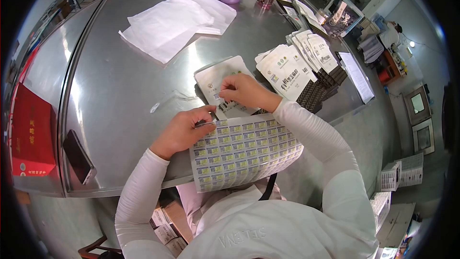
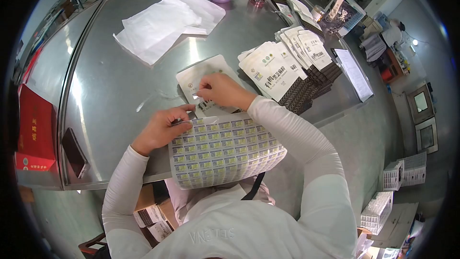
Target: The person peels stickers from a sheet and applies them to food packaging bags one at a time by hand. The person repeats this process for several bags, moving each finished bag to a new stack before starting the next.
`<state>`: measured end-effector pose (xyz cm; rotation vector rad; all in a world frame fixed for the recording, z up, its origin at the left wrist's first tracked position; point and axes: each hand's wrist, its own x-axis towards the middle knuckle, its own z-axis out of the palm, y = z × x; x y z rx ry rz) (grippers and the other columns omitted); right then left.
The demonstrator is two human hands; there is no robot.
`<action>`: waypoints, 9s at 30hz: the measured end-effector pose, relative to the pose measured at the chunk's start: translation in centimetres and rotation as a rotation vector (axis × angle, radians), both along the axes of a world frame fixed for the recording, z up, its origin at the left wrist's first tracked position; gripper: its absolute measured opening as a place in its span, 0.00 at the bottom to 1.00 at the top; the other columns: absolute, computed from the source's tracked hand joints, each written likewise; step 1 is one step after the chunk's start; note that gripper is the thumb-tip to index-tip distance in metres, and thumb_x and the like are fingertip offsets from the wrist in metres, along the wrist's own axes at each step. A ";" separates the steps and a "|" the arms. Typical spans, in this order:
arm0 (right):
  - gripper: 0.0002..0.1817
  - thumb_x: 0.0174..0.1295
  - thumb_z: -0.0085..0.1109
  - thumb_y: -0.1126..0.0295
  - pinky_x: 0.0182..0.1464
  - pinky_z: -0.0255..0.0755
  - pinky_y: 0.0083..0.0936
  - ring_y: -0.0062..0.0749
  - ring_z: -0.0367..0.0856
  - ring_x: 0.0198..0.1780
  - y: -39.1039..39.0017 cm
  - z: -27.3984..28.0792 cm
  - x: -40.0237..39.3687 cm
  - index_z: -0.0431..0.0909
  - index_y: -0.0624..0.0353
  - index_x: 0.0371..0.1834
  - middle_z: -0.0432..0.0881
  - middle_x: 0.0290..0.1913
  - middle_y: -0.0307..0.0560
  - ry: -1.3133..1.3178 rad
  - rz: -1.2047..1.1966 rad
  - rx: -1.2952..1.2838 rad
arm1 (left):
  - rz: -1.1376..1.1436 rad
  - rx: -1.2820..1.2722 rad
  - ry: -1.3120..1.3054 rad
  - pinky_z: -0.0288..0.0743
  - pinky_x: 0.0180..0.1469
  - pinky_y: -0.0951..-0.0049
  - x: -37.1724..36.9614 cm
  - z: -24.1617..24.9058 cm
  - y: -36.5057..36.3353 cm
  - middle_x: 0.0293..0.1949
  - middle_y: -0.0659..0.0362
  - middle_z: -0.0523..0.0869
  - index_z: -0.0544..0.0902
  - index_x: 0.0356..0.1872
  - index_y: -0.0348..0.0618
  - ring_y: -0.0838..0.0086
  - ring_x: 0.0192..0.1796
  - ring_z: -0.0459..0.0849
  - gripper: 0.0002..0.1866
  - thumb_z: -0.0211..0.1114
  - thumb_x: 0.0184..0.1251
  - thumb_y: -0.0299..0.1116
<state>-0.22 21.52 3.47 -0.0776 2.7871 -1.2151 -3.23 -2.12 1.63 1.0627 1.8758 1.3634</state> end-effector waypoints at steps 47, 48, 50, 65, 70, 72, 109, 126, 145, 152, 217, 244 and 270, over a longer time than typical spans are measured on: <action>0.40 0.52 0.71 0.53 0.60 0.69 0.38 0.55 0.70 0.60 2.1 -1.5 1.9 0.67 0.65 0.63 0.69 0.56 0.62 0.195 -0.409 0.538 | -0.001 0.028 0.242 0.73 0.47 0.64 -0.1 -0.6 0.6 0.44 0.43 0.84 0.77 0.29 0.37 0.57 0.69 0.71 0.08 0.66 0.61 0.29; 0.39 0.52 0.71 0.54 0.59 0.69 0.38 0.54 0.70 0.59 1.9 -1.5 2.3 0.68 0.65 0.63 0.69 0.56 0.62 0.236 -0.417 0.551 | 0.003 0.025 0.237 0.73 0.48 0.64 -0.1 -0.6 0.6 0.44 0.43 0.84 0.77 0.29 0.37 0.57 0.69 0.71 0.08 0.66 0.61 0.29; 0.33 0.55 0.69 0.58 0.56 0.71 0.35 0.48 0.73 0.55 2.2 -1.7 2.4 0.70 0.65 0.60 0.71 0.55 0.59 0.342 -0.437 0.482 | -0.004 0.028 0.254 0.74 0.47 0.65 -0.2 -0.7 0.6 0.45 0.44 0.84 0.77 0.29 0.37 0.57 0.68 0.72 0.08 0.66 0.61 0.29; 0.19 0.60 0.65 0.65 0.51 0.74 0.33 0.43 0.81 0.47 16.1 1.5 1.3 0.77 0.60 0.53 0.82 0.46 0.53 0.533 -0.522 0.540 | 0.048 0.021 -0.010 0.74 0.34 0.76 0.4 -0.2 0.3 0.28 0.59 0.84 0.81 0.37 0.35 0.81 0.29 0.77 0.08 0.65 0.65 0.30; 0.21 0.56 0.70 0.66 0.50 0.74 0.30 0.38 0.81 0.48 1.2 3.3 5.4 0.78 0.61 0.50 0.83 0.44 0.48 0.118 0.030 0.130 | 0.088 -0.024 -0.008 0.73 0.33 0.76 0.1 -0.5 0.3 0.26 0.59 0.83 0.81 0.35 0.35 0.81 0.29 0.77 0.08 0.66 0.65 0.31; 0.19 0.56 0.69 0.64 0.49 0.73 0.32 0.42 0.80 0.46 -1.4 2.6 6.4 0.78 0.61 0.47 0.82 0.41 0.49 0.175 0.153 0.262 | 0.099 -0.022 -0.012 0.73 0.33 0.77 0.2 -0.5 0.5 0.26 0.60 0.83 0.81 0.35 0.35 0.81 0.29 0.77 0.08 0.66 0.64 0.31; 0.08 0.60 0.63 0.68 0.34 0.73 0.25 0.28 0.80 0.28 -0.2 -0.2 -1.2 0.79 0.63 0.32 0.83 0.25 0.44 0.010 0.048 0.143 | 0.135 0.050 0.048 0.77 0.46 0.70 0.2 -1.0 0.6 0.54 0.49 0.85 0.83 0.37 0.35 0.66 0.40 0.87 0.09 0.65 0.63 0.32; 0.11 0.53 0.66 0.64 0.37 0.73 0.34 0.42 0.82 0.32 -1.0 -1.2 -2.1 0.80 0.60 0.27 0.83 0.29 0.51 0.094 0.035 0.259 | 0.152 0.055 0.073 0.77 0.45 0.70 0.2 -1.5 0.9 0.52 0.48 0.85 0.83 0.35 0.34 0.64 0.40 0.87 0.09 0.66 0.61 0.31; 0.43 0.51 0.71 0.53 0.62 0.68 0.37 0.54 0.67 0.63 2.3 -0.9 1.1 0.63 0.64 0.66 0.66 0.61 0.60 0.073 -0.415 0.485 | 0.133 0.029 0.230 0.75 0.47 0.63 0.0 -2.0 1.1 0.59 0.47 0.80 0.80 0.31 0.38 0.58 0.45 0.84 0.08 0.66 0.60 0.32; 0.30 0.57 0.68 0.63 0.57 0.70 0.30 0.40 0.73 0.57 2.5 -2.0 2.0 0.69 0.64 0.61 0.72 0.56 0.55 0.465 -0.456 0.448 | 0.131 0.012 0.227 0.75 0.46 0.63 0.0 -1.8 1.2 0.61 0.48 0.78 0.80 0.31 0.38 0.56 0.40 0.83 0.09 0.66 0.59 0.33; 0.10 0.57 0.64 0.65 0.37 0.73 0.35 0.44 0.83 0.32 -0.9 -1.4 -2.0 0.80 0.61 0.31 0.84 0.29 0.51 0.179 0.002 0.228 | 0.135 0.057 -0.044 0.73 0.48 0.78 0.2 -2.1 1.0 0.58 0.46 0.81 0.80 0.37 0.34 0.81 0.50 0.79 0.06 0.62 0.68 0.28; 0.39 0.53 0.71 0.54 0.59 0.69 0.37 0.50 0.69 0.61 1.5 -1.2 1.7 0.66 0.65 0.63 0.67 0.58 0.59 0.188 -0.452 0.522 | 0.134 0.038 0.210 0.74 0.45 0.63 -0.1 -2.4 1.5 0.59 0.42 0.79 0.79 0.31 0.37 0.57 0.39 0.82 0.08 0.65 0.61 0.31; 0.09 0.60 0.65 0.73 0.42 0.75 0.26 0.33 0.80 0.37 -3.0 1.1 4.8 0.77 0.61 0.40 0.80 0.38 0.46 0.307 0.104 0.029 | 0.237 0.063 -0.017 0.69 0.34 0.79 0.9 -1.3 1.1 0.25 0.67 0.80 0.82 0.35 0.35 0.85 0.30 0.71 0.14 0.61 0.72 0.38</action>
